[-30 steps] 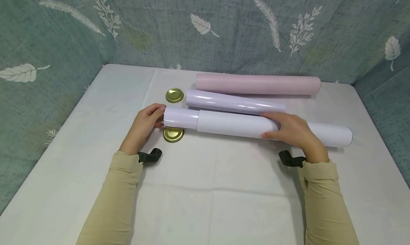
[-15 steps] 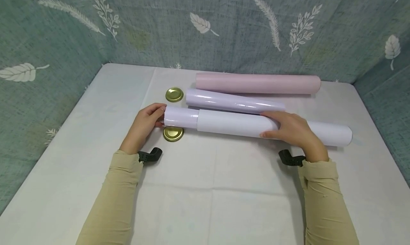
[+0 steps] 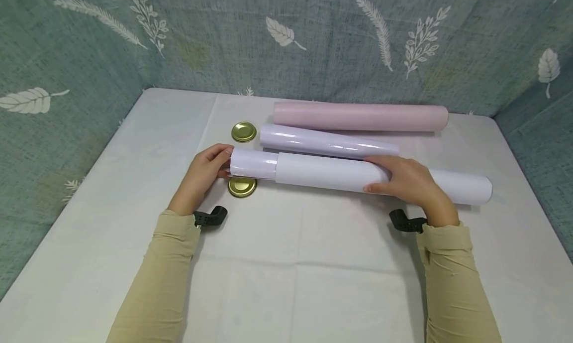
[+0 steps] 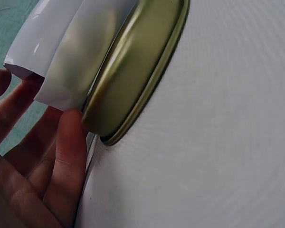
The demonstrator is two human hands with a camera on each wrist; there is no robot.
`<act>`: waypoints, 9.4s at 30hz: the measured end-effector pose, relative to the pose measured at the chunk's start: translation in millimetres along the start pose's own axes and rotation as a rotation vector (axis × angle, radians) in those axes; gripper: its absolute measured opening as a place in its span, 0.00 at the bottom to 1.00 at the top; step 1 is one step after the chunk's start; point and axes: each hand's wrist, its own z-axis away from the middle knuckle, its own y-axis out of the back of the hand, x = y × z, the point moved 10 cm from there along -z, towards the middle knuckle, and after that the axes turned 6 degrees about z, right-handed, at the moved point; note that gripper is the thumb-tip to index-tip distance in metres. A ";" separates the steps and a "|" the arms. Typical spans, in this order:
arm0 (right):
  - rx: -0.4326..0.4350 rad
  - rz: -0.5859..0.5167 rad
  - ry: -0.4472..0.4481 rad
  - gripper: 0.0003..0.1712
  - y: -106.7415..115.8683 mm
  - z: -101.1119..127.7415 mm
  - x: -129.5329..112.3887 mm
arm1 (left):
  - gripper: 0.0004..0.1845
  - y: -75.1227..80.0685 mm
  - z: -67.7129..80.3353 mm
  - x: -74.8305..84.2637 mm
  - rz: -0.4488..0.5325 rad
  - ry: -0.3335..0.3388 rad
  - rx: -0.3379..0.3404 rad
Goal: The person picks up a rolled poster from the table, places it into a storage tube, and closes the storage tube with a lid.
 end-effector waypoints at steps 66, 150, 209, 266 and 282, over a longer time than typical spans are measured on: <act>-0.012 0.002 -0.011 0.43 -1.4 0.1 0.8 | 0.25 -8.7 -0.5 5.4 0.030 -0.021 -0.031; -0.010 0.008 -0.020 0.44 -2.3 -0.1 4.2 | 0.13 -49.8 14.2 30.4 -0.151 -0.044 -0.194; -0.004 0.016 -0.013 0.44 -2.4 -1.0 4.0 | 0.11 -72.5 21.6 40.6 -0.174 -0.087 -0.259; -0.021 0.008 -0.026 0.45 -5.6 -0.3 5.6 | 0.16 -93.9 26.7 27.7 -0.084 -0.079 -0.478; -0.017 0.012 -0.019 0.45 -3.3 -1.3 4.4 | 0.18 -92.7 20.4 17.8 -0.119 -0.082 -0.471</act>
